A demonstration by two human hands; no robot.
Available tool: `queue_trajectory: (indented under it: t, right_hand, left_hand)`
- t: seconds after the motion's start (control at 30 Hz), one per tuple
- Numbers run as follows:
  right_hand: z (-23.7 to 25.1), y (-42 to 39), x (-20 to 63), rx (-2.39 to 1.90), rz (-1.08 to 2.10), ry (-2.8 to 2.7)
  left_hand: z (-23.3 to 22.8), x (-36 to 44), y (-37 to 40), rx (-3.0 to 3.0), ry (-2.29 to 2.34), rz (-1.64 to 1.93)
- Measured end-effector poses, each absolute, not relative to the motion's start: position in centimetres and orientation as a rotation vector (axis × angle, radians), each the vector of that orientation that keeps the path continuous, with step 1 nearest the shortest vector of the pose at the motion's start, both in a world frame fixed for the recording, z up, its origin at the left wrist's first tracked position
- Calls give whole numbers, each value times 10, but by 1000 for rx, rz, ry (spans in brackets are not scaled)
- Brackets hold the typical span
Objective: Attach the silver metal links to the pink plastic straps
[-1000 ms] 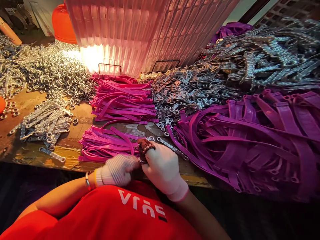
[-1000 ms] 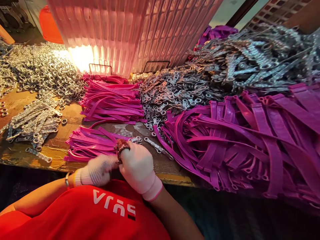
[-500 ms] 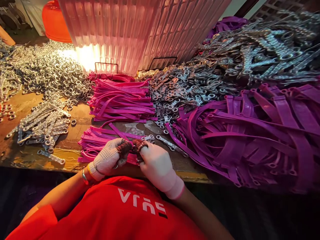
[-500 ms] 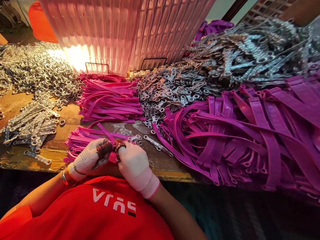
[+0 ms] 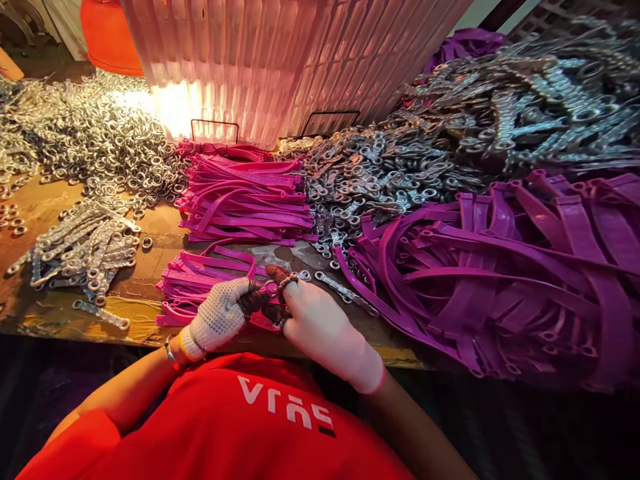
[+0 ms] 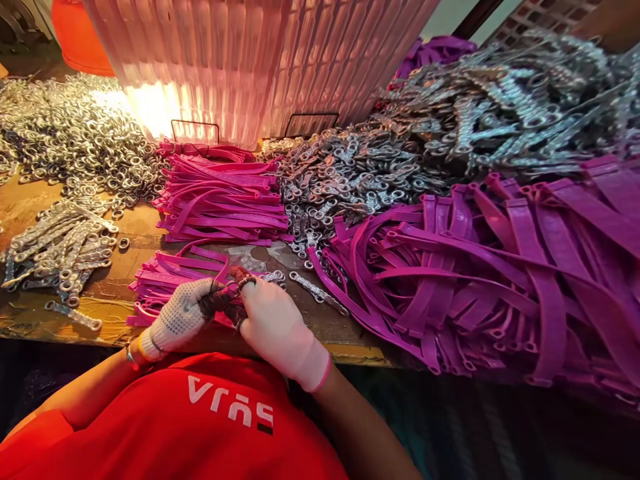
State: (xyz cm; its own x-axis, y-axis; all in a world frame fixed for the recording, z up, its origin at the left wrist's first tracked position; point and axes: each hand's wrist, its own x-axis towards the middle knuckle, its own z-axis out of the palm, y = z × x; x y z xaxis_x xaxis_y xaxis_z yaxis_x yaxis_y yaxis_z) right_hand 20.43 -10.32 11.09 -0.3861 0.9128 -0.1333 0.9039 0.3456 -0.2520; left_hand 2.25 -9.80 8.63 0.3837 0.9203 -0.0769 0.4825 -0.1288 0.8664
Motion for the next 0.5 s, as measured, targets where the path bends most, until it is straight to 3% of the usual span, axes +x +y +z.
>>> queue_trajectory:
  t: [0.1, 0.27, 0.5]
  right_hand:
    - [118, -99, 202, -1855, 550, -2675]
    - [110, -104, 203, -1757, 405, -2895]
    - [111, -105, 216, -1601, 284, -2935]
  left_hand:
    - [80, 24, -103, 1874, 1299, 574]
    - [77, 29, -104, 1974, 1242, 447]
    - [116, 4, -80, 2190, 1061, 301]
